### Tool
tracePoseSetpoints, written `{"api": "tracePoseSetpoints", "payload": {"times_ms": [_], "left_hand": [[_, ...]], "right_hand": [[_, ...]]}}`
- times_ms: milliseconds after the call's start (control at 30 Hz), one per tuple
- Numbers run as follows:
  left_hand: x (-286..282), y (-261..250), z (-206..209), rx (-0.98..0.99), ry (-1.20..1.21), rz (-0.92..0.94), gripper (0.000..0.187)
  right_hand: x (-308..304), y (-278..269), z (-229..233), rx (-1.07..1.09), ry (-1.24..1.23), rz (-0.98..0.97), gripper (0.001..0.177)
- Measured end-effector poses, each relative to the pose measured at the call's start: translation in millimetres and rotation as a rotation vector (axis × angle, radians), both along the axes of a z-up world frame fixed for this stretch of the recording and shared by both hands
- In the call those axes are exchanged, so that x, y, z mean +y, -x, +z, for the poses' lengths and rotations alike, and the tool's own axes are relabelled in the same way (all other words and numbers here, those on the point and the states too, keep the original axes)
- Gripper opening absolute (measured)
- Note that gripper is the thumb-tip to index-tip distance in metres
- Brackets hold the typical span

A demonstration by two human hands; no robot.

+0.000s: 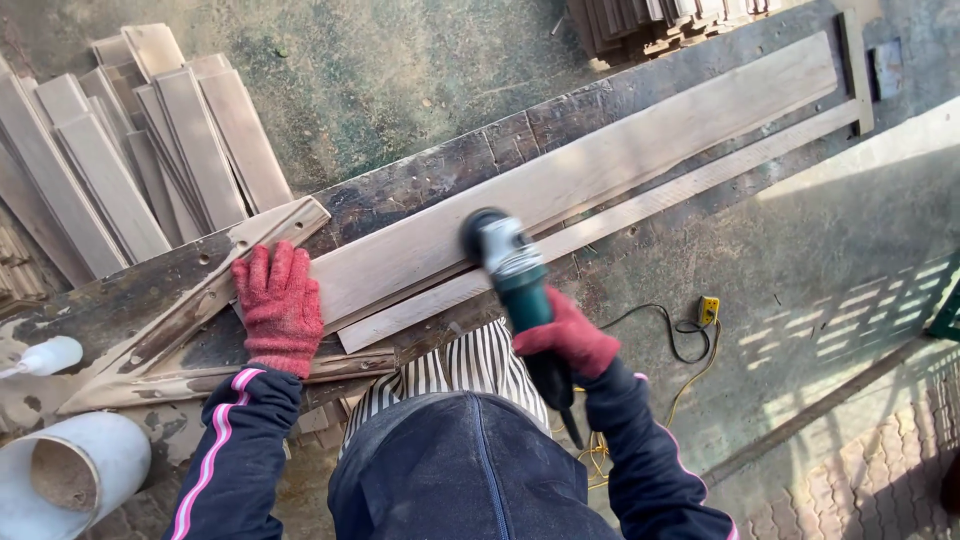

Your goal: Sanding a wooden board using an angle grinder and sandpaper.

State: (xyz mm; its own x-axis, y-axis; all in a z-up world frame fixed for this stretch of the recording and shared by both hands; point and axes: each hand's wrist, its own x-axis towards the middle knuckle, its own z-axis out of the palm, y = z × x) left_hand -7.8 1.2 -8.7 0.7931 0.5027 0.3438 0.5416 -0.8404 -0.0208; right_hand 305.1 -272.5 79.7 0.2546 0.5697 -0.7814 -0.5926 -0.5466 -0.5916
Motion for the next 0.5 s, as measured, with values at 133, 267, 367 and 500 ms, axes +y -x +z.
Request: {"api": "tracePoseSetpoints", "payload": {"times_ms": [133,267,367,500], "left_hand": [[2,6,-13,0.003,0.03,0.004,0.05],[2,7,-17,0.004,0.04,0.025,0.05],[1,5,-12,0.01,0.052,0.036,0.05],[-2,5,-7,0.002,0.069,0.032,0.05]], "right_hand": [[24,51,10,-0.065,-0.019,0.288,0.089],[25,72,-21,-0.184,-0.077,0.562,0.092],[31,67,-7,-0.182,-0.097,0.536,0.088],[46,36,40,-0.059,-0.076,0.215,0.077]]}}
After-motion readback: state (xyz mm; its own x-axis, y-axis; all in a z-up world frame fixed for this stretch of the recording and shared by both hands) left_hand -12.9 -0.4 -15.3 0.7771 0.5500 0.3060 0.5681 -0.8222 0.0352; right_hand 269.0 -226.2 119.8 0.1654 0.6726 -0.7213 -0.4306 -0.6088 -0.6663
